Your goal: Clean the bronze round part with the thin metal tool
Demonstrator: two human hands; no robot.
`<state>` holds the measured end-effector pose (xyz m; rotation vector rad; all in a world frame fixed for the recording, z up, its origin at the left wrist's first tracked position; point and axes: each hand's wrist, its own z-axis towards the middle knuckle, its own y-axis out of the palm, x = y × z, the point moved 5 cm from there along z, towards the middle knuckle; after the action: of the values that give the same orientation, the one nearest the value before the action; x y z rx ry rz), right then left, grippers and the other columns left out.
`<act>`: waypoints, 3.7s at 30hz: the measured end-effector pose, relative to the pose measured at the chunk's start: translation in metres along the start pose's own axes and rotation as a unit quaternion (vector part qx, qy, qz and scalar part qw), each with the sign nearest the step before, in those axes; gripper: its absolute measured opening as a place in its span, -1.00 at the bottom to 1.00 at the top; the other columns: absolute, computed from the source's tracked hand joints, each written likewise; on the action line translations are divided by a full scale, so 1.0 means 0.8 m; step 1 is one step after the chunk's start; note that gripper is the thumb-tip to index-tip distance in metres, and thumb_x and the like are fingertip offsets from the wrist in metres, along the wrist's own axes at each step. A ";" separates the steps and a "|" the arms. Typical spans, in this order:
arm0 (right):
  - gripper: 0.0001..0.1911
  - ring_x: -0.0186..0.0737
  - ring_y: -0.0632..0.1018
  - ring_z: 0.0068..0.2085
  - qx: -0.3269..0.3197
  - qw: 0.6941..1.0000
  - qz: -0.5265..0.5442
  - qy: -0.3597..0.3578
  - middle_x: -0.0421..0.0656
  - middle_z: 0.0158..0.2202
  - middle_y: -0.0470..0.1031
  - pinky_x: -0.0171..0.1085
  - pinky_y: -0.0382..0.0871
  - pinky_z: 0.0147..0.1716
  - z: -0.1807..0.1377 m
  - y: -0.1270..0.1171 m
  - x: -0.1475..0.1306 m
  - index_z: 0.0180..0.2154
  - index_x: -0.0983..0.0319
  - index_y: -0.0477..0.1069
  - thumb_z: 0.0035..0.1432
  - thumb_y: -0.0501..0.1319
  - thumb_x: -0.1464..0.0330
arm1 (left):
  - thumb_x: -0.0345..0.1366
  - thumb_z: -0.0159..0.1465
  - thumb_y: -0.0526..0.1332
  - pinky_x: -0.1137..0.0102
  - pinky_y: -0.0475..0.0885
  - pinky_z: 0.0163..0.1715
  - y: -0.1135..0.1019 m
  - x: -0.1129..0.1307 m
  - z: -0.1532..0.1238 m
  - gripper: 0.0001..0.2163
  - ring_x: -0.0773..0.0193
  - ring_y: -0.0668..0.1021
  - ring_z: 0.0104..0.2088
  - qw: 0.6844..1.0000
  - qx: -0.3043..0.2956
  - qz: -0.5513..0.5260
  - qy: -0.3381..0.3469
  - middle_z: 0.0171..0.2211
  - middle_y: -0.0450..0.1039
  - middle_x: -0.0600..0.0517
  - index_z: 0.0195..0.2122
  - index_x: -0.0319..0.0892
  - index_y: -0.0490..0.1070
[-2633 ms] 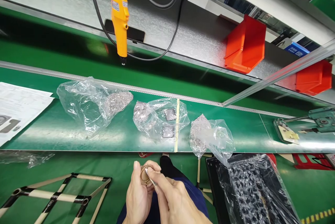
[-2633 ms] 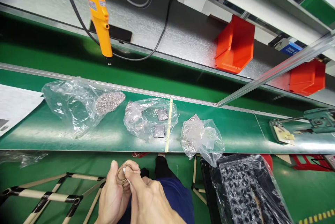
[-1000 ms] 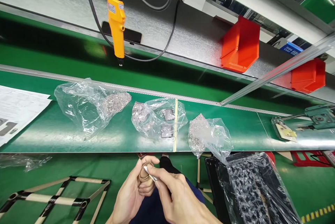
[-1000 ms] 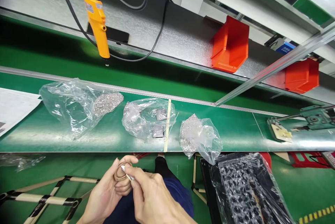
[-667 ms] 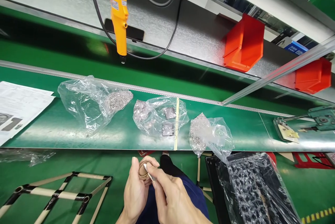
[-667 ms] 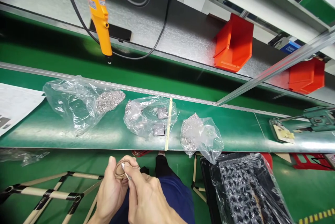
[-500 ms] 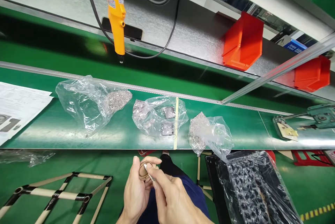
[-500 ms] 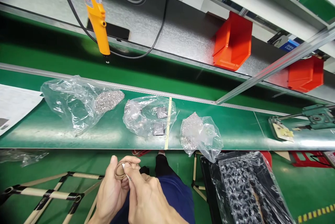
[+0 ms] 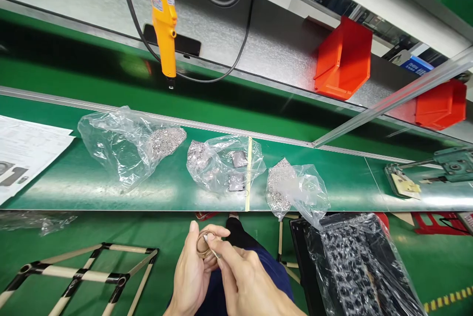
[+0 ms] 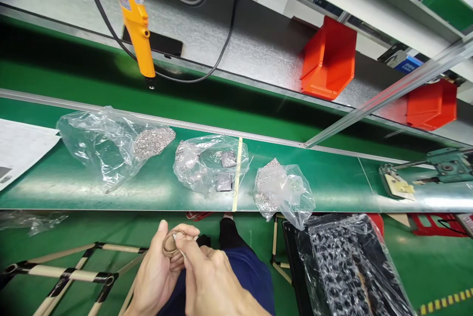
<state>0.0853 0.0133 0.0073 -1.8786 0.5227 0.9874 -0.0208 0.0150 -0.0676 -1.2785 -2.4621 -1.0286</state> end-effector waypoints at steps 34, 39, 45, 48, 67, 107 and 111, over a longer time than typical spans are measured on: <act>-0.45 -0.12 0.64 -0.03 0.010 0.999 0.036 -0.011 -0.08 0.15 0.54 -0.17 0.58 -0.01 0.012 0.006 -0.011 0.42 0.03 0.09 0.47 -0.02 0.37 | 0.47 0.10 0.17 0.48 0.37 -0.46 -0.003 -0.003 0.001 -0.31 0.27 0.40 -0.42 0.995 0.075 -0.047 0.036 -0.48 0.40 0.04 -0.24 -0.13 0.49; -0.49 -0.28 0.49 -0.42 0.008 0.997 0.081 0.013 -0.11 -0.22 0.57 -0.25 0.51 -0.32 0.015 0.008 -0.005 0.38 0.10 0.23 0.47 -0.04 0.31 | 0.46 0.11 0.16 0.50 0.37 -0.49 -0.004 -0.001 0.000 -0.32 0.29 0.39 -0.45 0.995 0.077 -0.044 0.036 -0.50 0.39 0.04 -0.28 -0.14 0.49; -0.49 -0.32 0.35 -0.52 0.051 0.991 0.121 0.024 -0.24 -0.47 0.36 -0.26 0.49 -0.35 0.013 0.021 0.003 0.36 0.00 0.30 0.45 0.00 0.31 | 0.45 0.16 0.12 0.49 0.37 -0.50 -0.004 -0.003 0.000 -0.34 0.29 0.41 -0.46 0.995 0.073 -0.063 0.036 -0.50 0.40 0.03 -0.30 -0.14 0.50; -0.49 -0.31 0.35 -0.55 0.066 0.988 0.137 0.018 -0.25 -0.51 0.34 -0.20 0.57 -0.27 0.012 0.024 0.003 0.35 0.05 0.32 0.45 0.00 0.32 | 0.44 0.17 0.11 0.48 0.38 -0.49 -0.005 -0.003 0.000 -0.35 0.28 0.42 -0.43 0.993 0.080 -0.071 0.046 -0.47 0.42 0.03 -0.30 -0.12 0.49; -0.36 -0.16 0.54 -0.45 0.115 0.992 -0.032 -0.027 -0.04 -0.35 0.55 -0.22 0.56 -0.43 0.006 0.034 0.012 0.42 0.15 0.18 0.34 -0.02 0.43 | 0.46 0.16 0.09 0.41 0.37 -0.49 -0.018 -0.014 0.007 -0.29 0.25 0.45 -0.44 0.985 0.149 -0.060 0.059 -0.42 0.47 0.00 -0.20 -0.16 0.54; -0.47 -0.25 0.53 -0.42 0.044 0.990 0.111 0.076 -0.15 -0.28 0.57 -0.30 0.58 -0.29 -0.003 0.028 0.006 0.41 0.05 0.14 0.48 -0.02 0.25 | 0.47 0.17 0.04 0.39 0.07 -0.75 -0.007 -0.011 -0.007 -0.24 0.32 0.21 -0.73 0.994 0.098 -0.032 0.026 -0.70 0.22 0.13 0.00 -0.12 0.50; -0.46 -0.28 0.48 -0.47 0.047 0.992 0.102 0.053 -0.11 -0.21 0.60 -0.27 0.58 -0.29 0.002 0.027 0.001 0.42 0.08 0.15 0.48 -0.05 0.27 | 0.45 0.20 0.05 0.39 0.12 -0.70 -0.009 -0.010 -0.006 -0.23 0.31 0.25 -0.69 0.994 0.100 -0.024 0.045 -0.66 0.26 0.12 0.06 -0.14 0.51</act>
<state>0.0698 0.0043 -0.0053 -1.8265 0.8234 0.9807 -0.0220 0.0035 -0.0711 -1.0915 -2.4662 -0.8054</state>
